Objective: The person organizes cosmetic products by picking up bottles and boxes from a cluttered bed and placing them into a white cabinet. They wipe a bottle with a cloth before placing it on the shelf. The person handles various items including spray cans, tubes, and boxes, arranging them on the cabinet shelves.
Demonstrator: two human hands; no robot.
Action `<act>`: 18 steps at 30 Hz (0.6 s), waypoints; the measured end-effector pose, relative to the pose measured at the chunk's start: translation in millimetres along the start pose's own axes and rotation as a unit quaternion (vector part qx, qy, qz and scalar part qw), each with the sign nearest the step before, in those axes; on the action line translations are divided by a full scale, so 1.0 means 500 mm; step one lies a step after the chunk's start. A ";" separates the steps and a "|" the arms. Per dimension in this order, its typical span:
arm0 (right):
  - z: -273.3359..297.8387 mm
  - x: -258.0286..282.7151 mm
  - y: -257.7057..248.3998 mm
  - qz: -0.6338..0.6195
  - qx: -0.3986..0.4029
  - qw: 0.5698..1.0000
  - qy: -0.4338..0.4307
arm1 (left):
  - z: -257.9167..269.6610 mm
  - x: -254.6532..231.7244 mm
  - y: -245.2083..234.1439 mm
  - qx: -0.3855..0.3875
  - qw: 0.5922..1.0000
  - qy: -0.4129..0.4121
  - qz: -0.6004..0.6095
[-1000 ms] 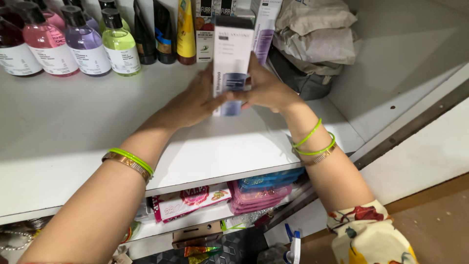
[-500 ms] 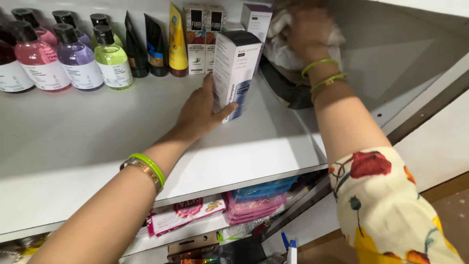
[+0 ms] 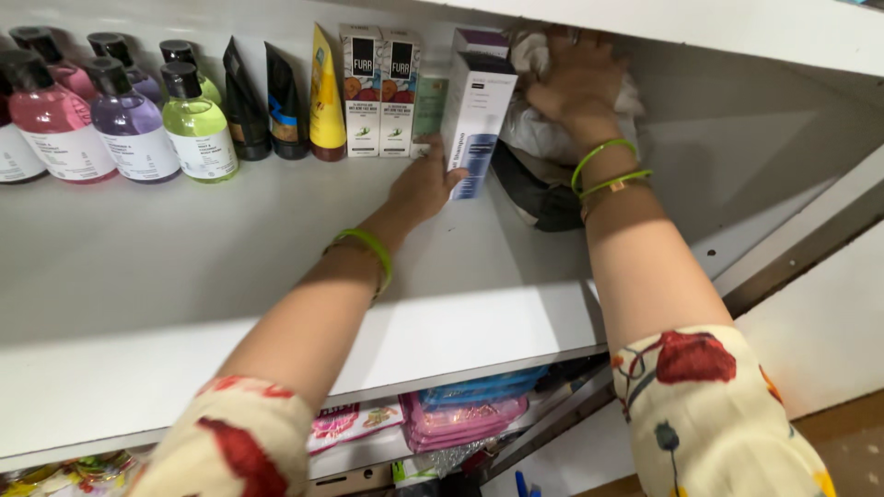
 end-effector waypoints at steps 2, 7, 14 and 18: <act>0.002 -0.003 0.007 -0.009 -0.021 1.000 -0.009 | -0.021 -0.011 0.017 -0.024 0.999 -0.005 -0.021; -0.002 -0.016 0.044 0.013 -0.059 0.998 -0.024 | -0.019 -0.034 0.032 -0.094 0.994 -0.041 -0.032; -0.012 -0.013 0.063 0.019 -0.072 0.997 -0.033 | -0.011 -0.039 0.056 -0.179 0.979 -0.036 -0.086; -0.008 0.001 0.055 0.003 -0.040 0.999 -0.026 | -0.021 -0.030 0.066 -0.186 0.978 -0.024 -0.089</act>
Point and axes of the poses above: each hand's wrist, its own z-axis away from the middle knuckle, its own y-axis out of the palm, x = y × z, the point moved 3 cm from there along -z, towards the middle knuckle, and after that the axes turned 15 degrees about -y, right-handed, at the moved point
